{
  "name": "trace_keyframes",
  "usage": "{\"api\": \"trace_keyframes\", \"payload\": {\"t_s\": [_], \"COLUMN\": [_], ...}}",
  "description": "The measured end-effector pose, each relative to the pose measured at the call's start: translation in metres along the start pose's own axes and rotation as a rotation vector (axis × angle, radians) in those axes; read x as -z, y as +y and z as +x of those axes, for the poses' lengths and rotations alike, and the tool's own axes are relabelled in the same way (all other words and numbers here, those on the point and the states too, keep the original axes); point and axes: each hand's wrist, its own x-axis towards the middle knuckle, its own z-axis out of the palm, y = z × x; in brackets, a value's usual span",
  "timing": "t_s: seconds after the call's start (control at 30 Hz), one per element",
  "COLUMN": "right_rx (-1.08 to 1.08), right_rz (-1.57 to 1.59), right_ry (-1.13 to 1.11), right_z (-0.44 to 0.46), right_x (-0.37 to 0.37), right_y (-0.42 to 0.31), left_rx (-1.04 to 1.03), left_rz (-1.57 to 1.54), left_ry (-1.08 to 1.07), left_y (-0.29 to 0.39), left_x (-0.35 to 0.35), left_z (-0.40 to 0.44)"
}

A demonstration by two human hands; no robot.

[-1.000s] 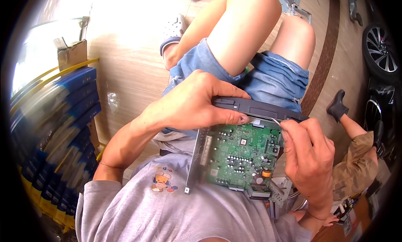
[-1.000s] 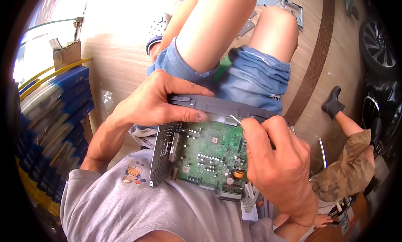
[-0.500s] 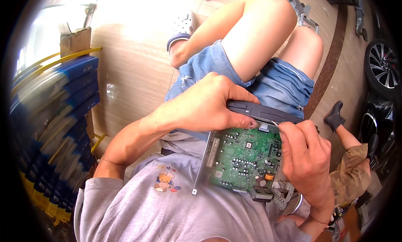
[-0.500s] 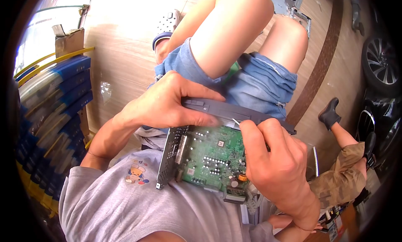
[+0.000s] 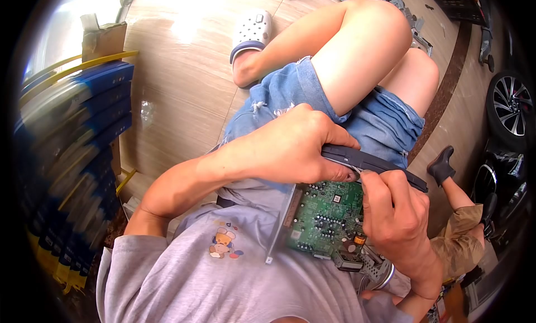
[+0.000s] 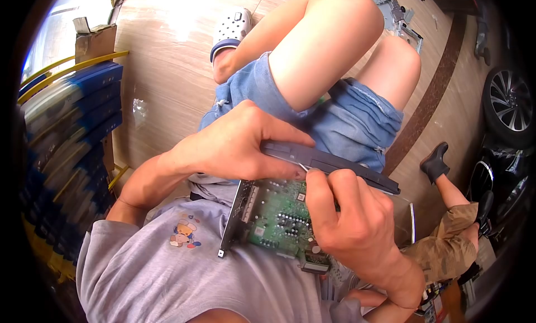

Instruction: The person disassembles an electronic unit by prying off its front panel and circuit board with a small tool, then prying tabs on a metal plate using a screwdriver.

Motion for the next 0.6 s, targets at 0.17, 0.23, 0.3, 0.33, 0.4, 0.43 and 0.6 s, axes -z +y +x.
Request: {"api": "trace_keyframes", "payload": {"t_s": [0.17, 0.23, 0.3, 0.33, 0.4, 0.43, 0.6], "right_rx": [-0.001, -0.011, -0.051, -0.073, -0.05, -0.037, 0.014], "right_rz": [0.065, 0.08, 0.094, 0.101, 0.112, 0.125, 0.097], "right_ry": [-0.006, -0.028, -0.091, -0.121, -0.103, -0.096, -0.02], "right_z": [0.004, 0.004, -0.003, -0.005, -0.006, -0.006, -0.009], "right_x": [0.002, 0.006, 0.01, 0.012, 0.011, 0.01, 0.002], "right_y": [0.001, 0.001, 0.0, -0.001, -0.001, -0.002, 0.0], "left_rx": [-0.08, 0.034, 0.126, 0.163, 0.238, 0.192, 0.085], "left_rz": [-0.025, -0.236, -0.373, -0.405, -0.527, -0.571, -0.568], "left_ry": [0.03, -0.001, 0.015, 0.045, 0.057, 0.091, 0.23], "left_y": [-0.011, -0.008, -0.01, -0.015, -0.015, -0.014, -0.017], "left_x": [-0.004, 0.0, 0.001, -0.002, -0.007, -0.012, -0.036], "left_z": [-0.002, -0.007, -0.016, -0.025, -0.036, -0.04, -0.052]}}
